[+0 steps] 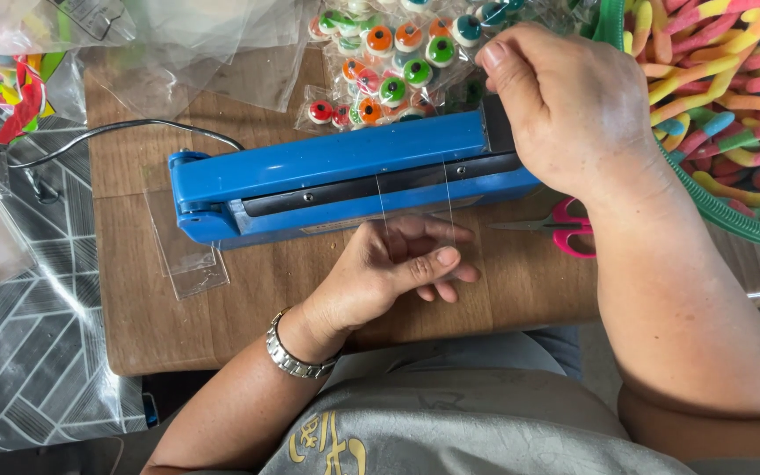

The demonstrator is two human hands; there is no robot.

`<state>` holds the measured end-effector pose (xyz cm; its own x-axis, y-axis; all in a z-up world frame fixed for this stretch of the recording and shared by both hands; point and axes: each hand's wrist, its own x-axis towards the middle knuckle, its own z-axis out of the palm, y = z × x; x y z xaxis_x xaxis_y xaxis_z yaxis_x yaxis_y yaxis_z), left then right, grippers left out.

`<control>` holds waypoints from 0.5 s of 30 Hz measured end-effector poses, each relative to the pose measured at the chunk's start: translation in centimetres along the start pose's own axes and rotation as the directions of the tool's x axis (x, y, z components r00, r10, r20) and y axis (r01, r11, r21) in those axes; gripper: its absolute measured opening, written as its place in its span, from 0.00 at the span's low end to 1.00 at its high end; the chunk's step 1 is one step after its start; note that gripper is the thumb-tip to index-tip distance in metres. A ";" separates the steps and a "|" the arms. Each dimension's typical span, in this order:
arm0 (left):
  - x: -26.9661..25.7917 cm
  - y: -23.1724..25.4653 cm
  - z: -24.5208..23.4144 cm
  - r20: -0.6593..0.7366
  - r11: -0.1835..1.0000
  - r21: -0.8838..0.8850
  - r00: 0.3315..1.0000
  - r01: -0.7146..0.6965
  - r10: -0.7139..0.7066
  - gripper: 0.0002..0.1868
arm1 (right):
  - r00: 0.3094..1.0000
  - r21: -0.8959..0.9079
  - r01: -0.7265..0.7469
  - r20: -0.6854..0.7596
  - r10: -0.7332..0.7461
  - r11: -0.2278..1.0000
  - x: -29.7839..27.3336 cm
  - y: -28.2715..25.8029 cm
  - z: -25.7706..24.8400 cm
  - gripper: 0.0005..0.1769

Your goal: Packaging gummy worms into small plastic bags and sealing them with a heat sealer.

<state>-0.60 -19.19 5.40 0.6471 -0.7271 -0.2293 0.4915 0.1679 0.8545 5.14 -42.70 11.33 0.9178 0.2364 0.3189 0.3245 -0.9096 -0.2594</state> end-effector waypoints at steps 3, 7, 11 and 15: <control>0.0 -0.2 -0.1 -0.001 1.000 0.002 1.000 -0.004 0.004 0.21 | 1.000 0.010 -0.016 -0.001 0.016 1.000 0.0 -0.1 0.0 0.20; 0.0 -0.2 -0.1 0.004 1.000 0.004 1.000 -0.003 0.003 0.22 | 1.000 0.025 -0.031 -0.001 0.031 0.999 -0.1 -0.2 -0.1 0.20; 0.0 -0.1 -0.1 0.011 1.000 0.009 1.000 -0.008 0.008 0.23 | 1.000 0.058 -0.030 0.003 0.030 0.998 0.1 -0.1 0.0 0.21; 0.0 -0.3 0.0 0.028 1.000 -0.013 0.999 -0.020 0.020 0.23 | 0.999 0.098 -0.047 0.001 0.047 0.994 0.1 -0.1 -0.1 0.22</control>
<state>-0.75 -19.18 5.13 0.6403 -0.7419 -0.1991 0.4861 0.1907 0.8529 5.16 -42.58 11.47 0.9323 0.1940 0.3053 0.3020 -0.8820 -0.3617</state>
